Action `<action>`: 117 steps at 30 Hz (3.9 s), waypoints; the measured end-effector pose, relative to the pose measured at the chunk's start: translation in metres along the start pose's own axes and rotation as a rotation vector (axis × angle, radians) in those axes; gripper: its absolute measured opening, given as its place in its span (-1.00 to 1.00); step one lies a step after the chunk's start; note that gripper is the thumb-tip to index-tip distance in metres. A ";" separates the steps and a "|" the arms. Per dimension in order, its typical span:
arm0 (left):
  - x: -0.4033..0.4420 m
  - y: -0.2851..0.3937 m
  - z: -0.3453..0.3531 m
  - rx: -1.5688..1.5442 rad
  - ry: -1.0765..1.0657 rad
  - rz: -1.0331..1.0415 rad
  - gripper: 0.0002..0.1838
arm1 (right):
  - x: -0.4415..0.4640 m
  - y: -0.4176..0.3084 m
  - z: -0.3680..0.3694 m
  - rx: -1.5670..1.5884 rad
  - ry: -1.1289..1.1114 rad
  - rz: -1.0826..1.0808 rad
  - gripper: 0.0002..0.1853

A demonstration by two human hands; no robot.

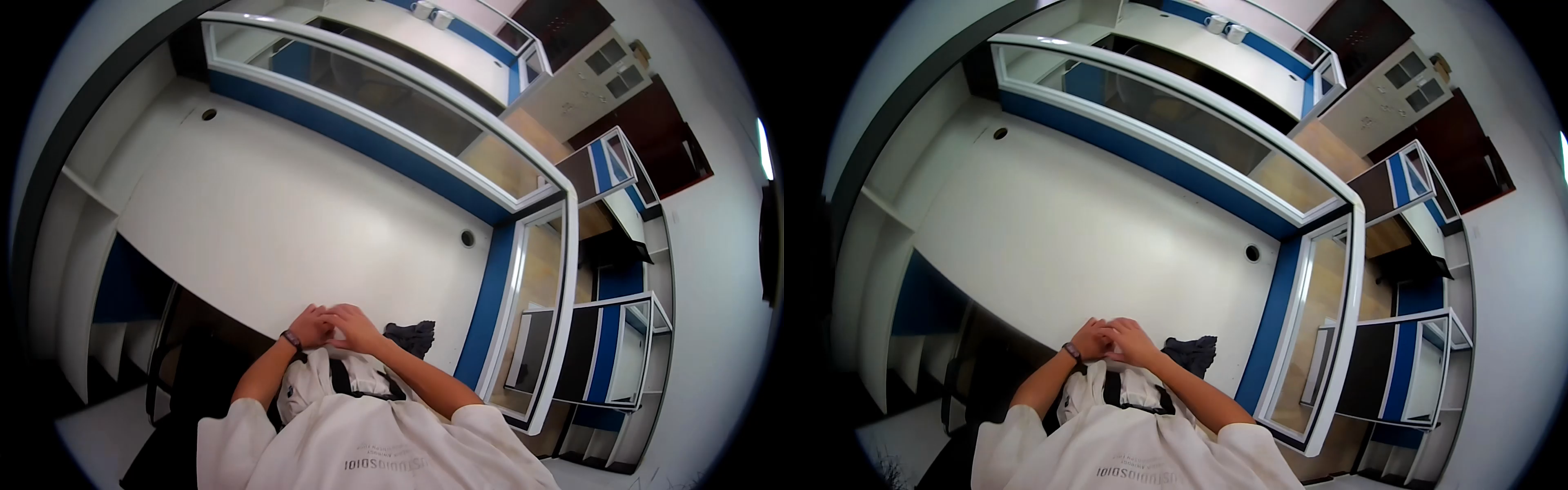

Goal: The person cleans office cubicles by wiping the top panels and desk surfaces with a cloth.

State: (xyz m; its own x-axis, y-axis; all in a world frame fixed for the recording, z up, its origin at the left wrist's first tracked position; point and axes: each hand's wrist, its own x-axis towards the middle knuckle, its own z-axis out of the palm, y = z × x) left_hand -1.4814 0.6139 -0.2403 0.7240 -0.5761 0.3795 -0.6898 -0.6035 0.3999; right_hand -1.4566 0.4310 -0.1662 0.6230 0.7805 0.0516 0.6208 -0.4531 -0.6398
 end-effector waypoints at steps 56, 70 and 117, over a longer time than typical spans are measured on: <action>0.054 -0.028 -0.020 -0.054 0.056 -0.538 -0.80 | 0.149 0.245 -0.149 -0.291 0.144 0.867 -0.46; 0.055 -0.023 -0.011 -0.238 0.286 -0.607 -0.84 | -0.065 0.053 -0.002 -0.170 0.298 0.543 -0.72; -0.002 -0.044 -0.006 -1.185 0.497 -1.024 -0.74 | -0.229 0.046 -0.020 -0.237 0.493 1.297 -0.52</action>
State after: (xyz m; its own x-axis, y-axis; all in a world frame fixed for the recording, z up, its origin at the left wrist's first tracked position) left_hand -1.4524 0.6451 -0.2539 0.9413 0.1375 -0.3083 0.2640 0.2693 0.9261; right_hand -1.5611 0.2221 -0.1920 0.8762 -0.4486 -0.1759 -0.4818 -0.8235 -0.2995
